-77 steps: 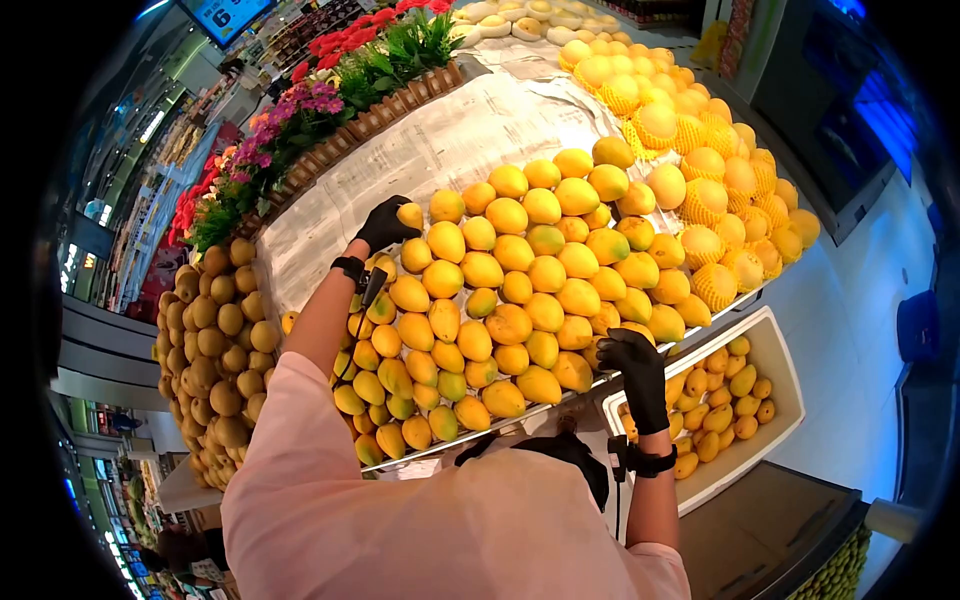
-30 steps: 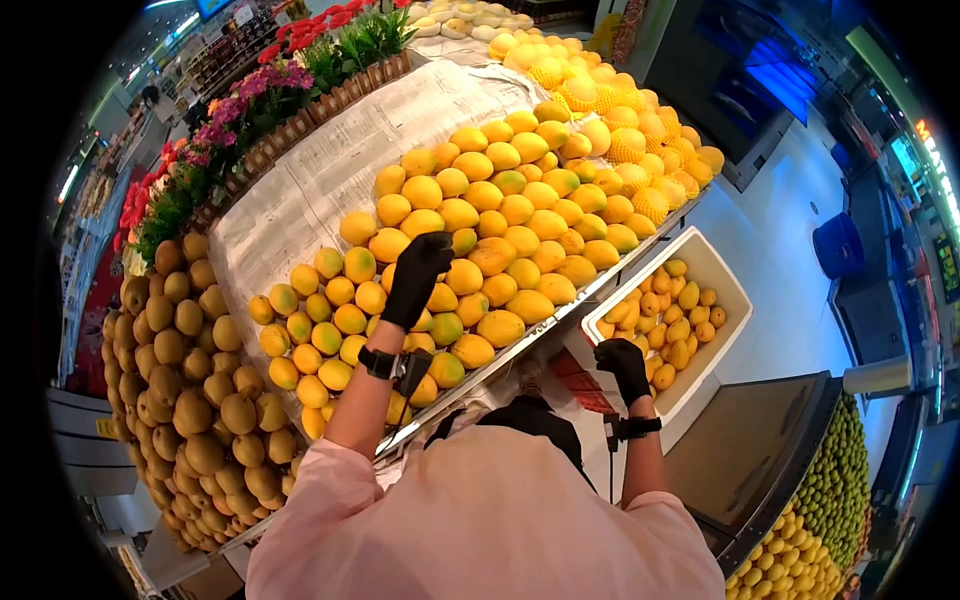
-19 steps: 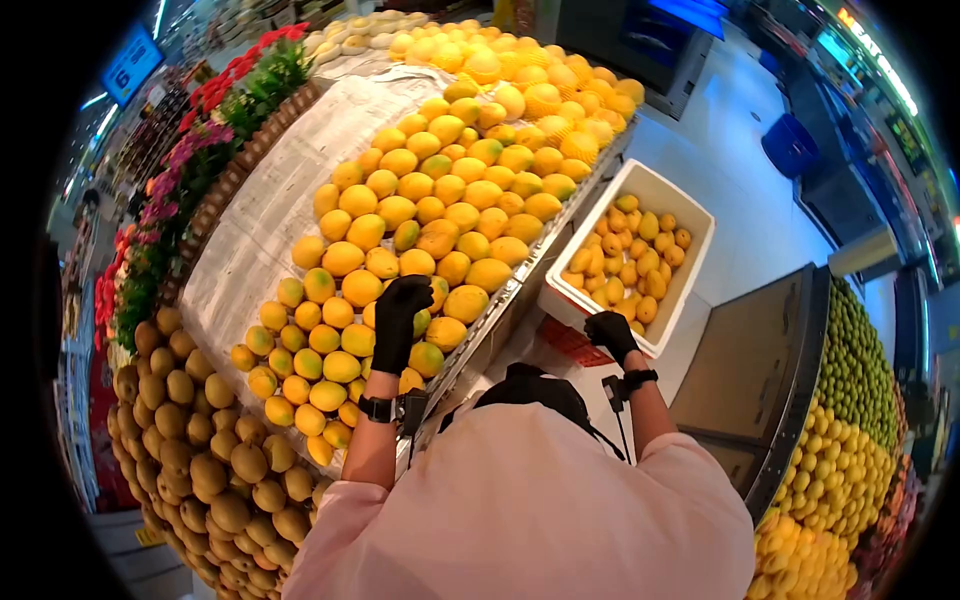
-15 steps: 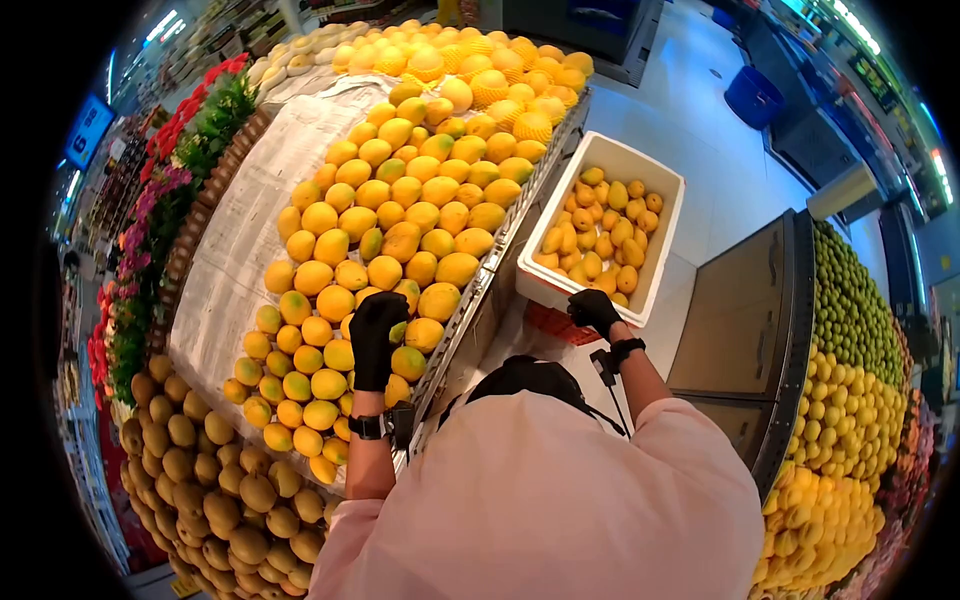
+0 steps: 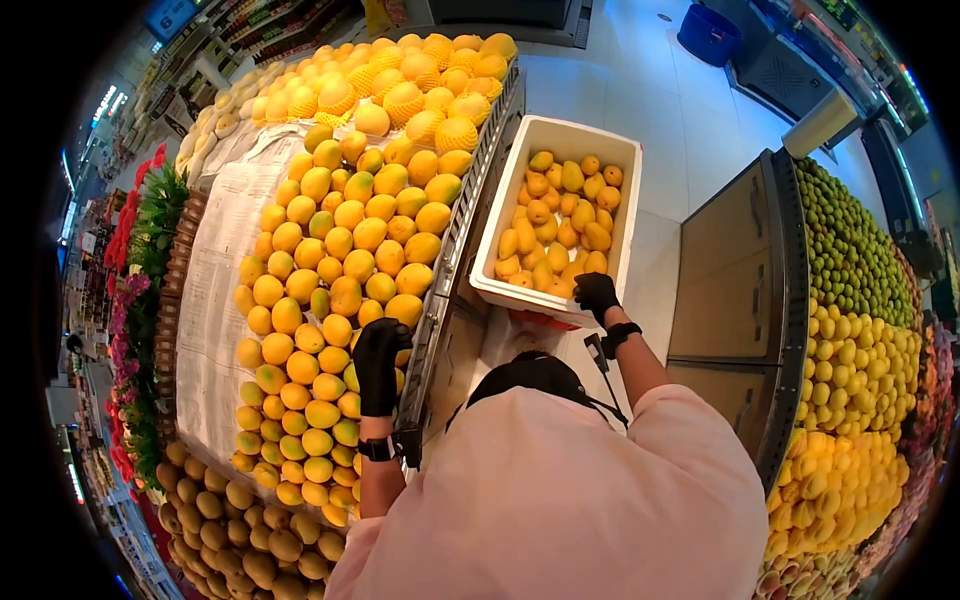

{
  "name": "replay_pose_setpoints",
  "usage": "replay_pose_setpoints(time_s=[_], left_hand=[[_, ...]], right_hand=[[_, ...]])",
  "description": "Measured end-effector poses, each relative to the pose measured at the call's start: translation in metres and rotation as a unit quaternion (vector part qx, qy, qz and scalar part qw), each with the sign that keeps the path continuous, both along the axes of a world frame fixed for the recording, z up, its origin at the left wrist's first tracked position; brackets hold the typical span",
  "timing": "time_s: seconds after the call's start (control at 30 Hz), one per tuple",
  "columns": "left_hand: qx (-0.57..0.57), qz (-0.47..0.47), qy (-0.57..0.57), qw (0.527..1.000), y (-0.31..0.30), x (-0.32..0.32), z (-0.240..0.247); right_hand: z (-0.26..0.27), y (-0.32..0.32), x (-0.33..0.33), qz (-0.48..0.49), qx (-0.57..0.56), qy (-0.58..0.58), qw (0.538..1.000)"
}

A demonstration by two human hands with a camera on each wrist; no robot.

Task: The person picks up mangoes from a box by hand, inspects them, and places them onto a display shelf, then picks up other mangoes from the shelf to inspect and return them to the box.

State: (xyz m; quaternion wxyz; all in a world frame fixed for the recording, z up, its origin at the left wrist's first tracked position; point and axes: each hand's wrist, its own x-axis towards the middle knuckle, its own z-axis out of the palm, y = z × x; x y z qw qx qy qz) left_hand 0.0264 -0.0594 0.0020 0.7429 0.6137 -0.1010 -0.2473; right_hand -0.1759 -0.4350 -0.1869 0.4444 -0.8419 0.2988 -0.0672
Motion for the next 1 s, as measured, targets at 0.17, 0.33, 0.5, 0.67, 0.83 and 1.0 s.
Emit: replay_pose_setpoints(time_s=[0.17,0.33,0.5,0.67,0.83,1.0], left_hand=[[0.023,0.004,-0.003,1.0,-0.023,0.007,-0.002],[0.105,0.015,0.016,0.994,-0.05,0.003,-0.003],[0.083,0.055,0.077,0.992,-0.065,-0.008,-0.014],[0.103,0.077,0.075,0.989,-0.076,-0.016,-0.016],[0.091,0.089,0.102,0.987,-0.076,-0.021,-0.024],[0.109,0.098,0.124,0.981,-0.09,-0.033,-0.016]], right_hand=[[-0.029,-0.029,0.02,-0.255,0.424,-0.096,0.864],[-0.13,-0.085,0.028,-0.005,-0.054,-0.071,0.996],[-0.085,-0.104,0.058,0.033,-0.246,0.041,0.968],[-0.118,-0.145,0.1,-0.372,0.374,-0.074,0.847],[-0.126,-0.196,0.138,-0.443,0.033,0.058,0.894],[-0.126,-0.223,0.154,-0.329,-0.142,0.227,0.906]])
